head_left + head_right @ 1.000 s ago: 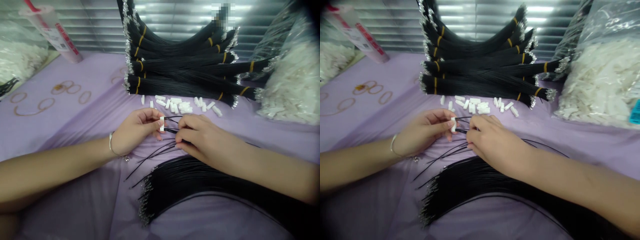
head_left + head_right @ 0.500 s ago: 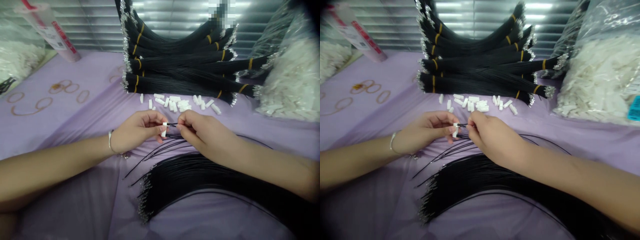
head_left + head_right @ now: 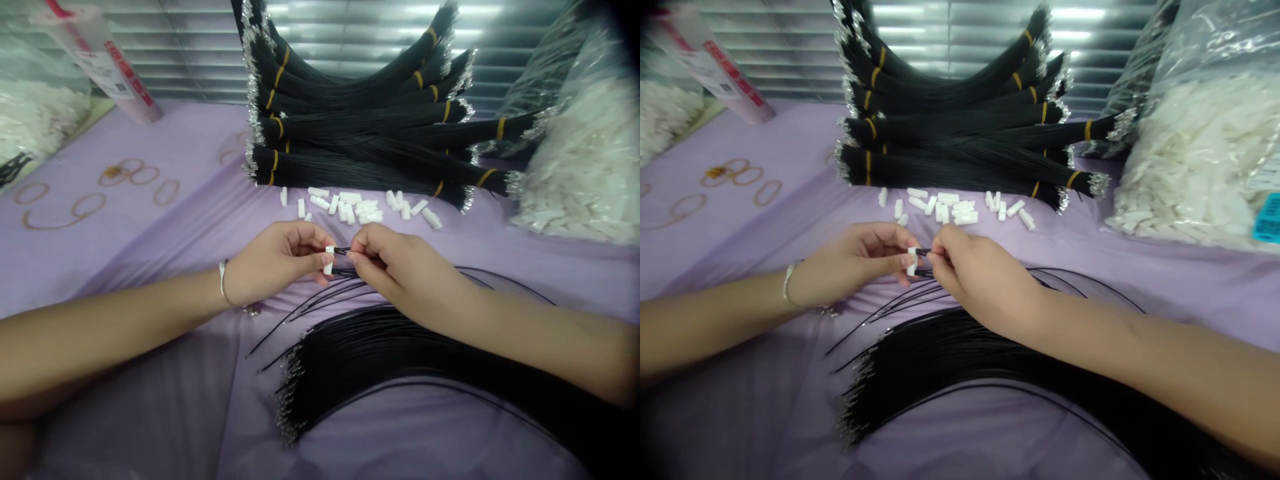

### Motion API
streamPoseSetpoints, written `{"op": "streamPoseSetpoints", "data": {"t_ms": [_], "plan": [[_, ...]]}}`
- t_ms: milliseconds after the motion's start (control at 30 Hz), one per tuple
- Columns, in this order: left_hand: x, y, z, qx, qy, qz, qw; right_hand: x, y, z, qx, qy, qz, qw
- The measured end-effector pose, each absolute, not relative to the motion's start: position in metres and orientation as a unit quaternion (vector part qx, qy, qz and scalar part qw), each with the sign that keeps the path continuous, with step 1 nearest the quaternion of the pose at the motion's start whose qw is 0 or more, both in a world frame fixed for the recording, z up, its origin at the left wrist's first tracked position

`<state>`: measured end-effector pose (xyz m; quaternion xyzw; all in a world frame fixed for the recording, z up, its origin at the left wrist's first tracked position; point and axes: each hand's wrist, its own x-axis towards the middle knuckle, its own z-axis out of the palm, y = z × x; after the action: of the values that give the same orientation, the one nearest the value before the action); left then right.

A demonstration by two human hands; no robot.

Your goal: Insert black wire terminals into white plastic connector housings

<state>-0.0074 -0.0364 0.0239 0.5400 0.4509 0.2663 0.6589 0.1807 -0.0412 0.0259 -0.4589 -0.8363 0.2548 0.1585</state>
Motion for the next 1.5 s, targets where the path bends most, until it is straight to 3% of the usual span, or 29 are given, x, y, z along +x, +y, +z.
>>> {"op": "streamPoseSetpoints", "data": {"t_ms": [167, 300, 367, 500, 967, 1233, 1367, 1500], "plan": [[-0.007, -0.036, 0.023, 0.540, 0.450, 0.271, 0.658, 0.178, -0.041, 0.023, -0.451, -0.849, 0.226, 0.156], [-0.010, -0.035, 0.016, 0.507, 0.435, 0.330, 0.667, 0.182, -0.040, 0.024, -0.354, -0.903, 0.064, 0.234], [-0.012, -0.034, 0.012, 0.491, 0.415, 0.358, 0.676, 0.183, -0.041, 0.023, -0.300, -0.927, 0.018, 0.226], [-0.013, -0.033, 0.009, 0.489, 0.405, 0.371, 0.678, 0.182, -0.041, 0.016, -0.288, -0.940, 0.063, 0.170], [-0.013, -0.033, 0.011, 0.489, 0.422, 0.352, 0.677, 0.180, -0.045, 0.007, -0.294, -0.938, 0.060, 0.176], [-0.013, -0.033, 0.011, 0.482, 0.406, 0.350, 0.693, 0.177, -0.044, 0.009, -0.305, -0.922, 0.126, 0.203], [-0.014, -0.031, 0.012, 0.481, 0.394, 0.339, 0.706, 0.179, -0.043, 0.008, -0.292, -0.923, 0.101, 0.231], [-0.013, -0.029, 0.012, 0.485, 0.394, 0.336, 0.705, 0.177, -0.043, 0.008, -0.291, -0.933, 0.062, 0.205]]}}
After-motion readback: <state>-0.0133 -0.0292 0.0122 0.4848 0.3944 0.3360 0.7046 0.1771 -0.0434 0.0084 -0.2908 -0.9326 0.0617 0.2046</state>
